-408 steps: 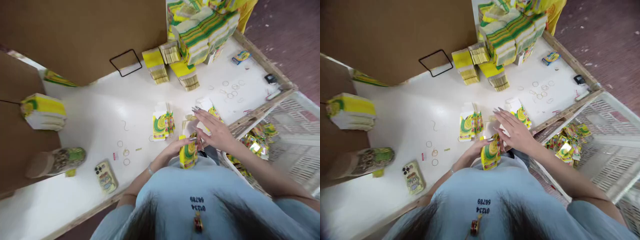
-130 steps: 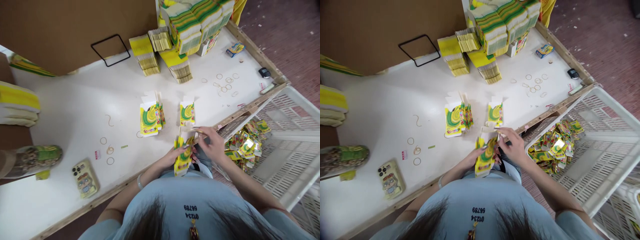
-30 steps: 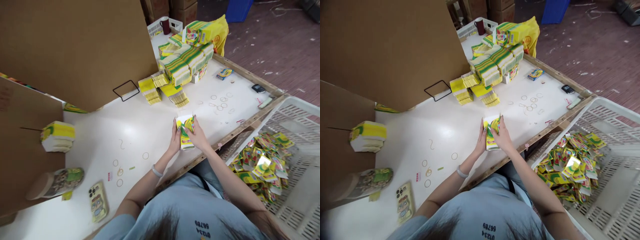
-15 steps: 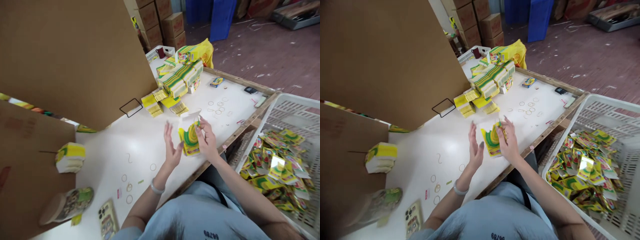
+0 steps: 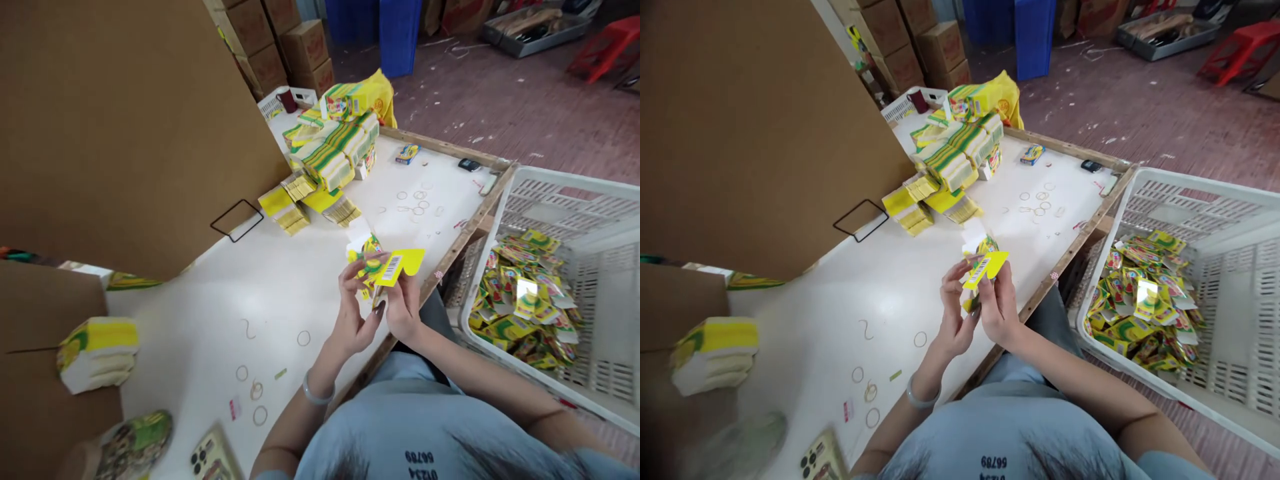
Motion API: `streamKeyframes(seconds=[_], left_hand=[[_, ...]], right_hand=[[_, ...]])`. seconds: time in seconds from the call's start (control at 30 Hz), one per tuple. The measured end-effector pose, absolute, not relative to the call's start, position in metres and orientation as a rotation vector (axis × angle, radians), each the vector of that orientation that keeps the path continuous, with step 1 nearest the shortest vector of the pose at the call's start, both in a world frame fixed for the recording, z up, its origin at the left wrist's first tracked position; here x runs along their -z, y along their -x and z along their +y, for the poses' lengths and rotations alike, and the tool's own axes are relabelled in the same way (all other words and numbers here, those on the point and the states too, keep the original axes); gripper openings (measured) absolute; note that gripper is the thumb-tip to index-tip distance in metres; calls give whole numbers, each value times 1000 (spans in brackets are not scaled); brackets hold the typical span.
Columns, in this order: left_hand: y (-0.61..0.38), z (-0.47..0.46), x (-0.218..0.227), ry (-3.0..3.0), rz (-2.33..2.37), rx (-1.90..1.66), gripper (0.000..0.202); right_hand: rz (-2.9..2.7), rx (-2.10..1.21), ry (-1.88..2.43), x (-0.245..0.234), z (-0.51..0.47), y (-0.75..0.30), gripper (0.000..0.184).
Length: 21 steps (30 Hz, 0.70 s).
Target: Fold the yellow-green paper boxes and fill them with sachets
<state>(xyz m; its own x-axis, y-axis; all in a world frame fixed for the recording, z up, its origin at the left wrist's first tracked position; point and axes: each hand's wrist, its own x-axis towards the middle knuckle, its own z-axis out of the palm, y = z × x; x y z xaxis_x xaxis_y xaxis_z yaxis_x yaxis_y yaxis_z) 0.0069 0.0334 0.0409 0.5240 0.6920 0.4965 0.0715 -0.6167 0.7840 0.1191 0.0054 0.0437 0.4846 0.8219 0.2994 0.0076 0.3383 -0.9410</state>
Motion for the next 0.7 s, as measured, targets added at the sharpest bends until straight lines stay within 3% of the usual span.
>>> streamKeyframes(seconds=[0.1, 0.23, 0.5, 0.7], left_hand=[[-1, 28, -43, -1859, 551, -966, 65], [12, 25, -46, -1746, 577, -863, 84], [10, -8, -41, -1303, 794, -830, 55], [8, -26, -30, -1065, 947, -707, 65]], right_hand=[[-1126, -708, 1175, -51, 1, -120, 53], [-1325, -701, 1249, -72, 2, -131, 49], [-1012, -1035, 1262, -63, -14, -140, 35], [-748, -1017, 1377, -41, -28, -134, 41]])
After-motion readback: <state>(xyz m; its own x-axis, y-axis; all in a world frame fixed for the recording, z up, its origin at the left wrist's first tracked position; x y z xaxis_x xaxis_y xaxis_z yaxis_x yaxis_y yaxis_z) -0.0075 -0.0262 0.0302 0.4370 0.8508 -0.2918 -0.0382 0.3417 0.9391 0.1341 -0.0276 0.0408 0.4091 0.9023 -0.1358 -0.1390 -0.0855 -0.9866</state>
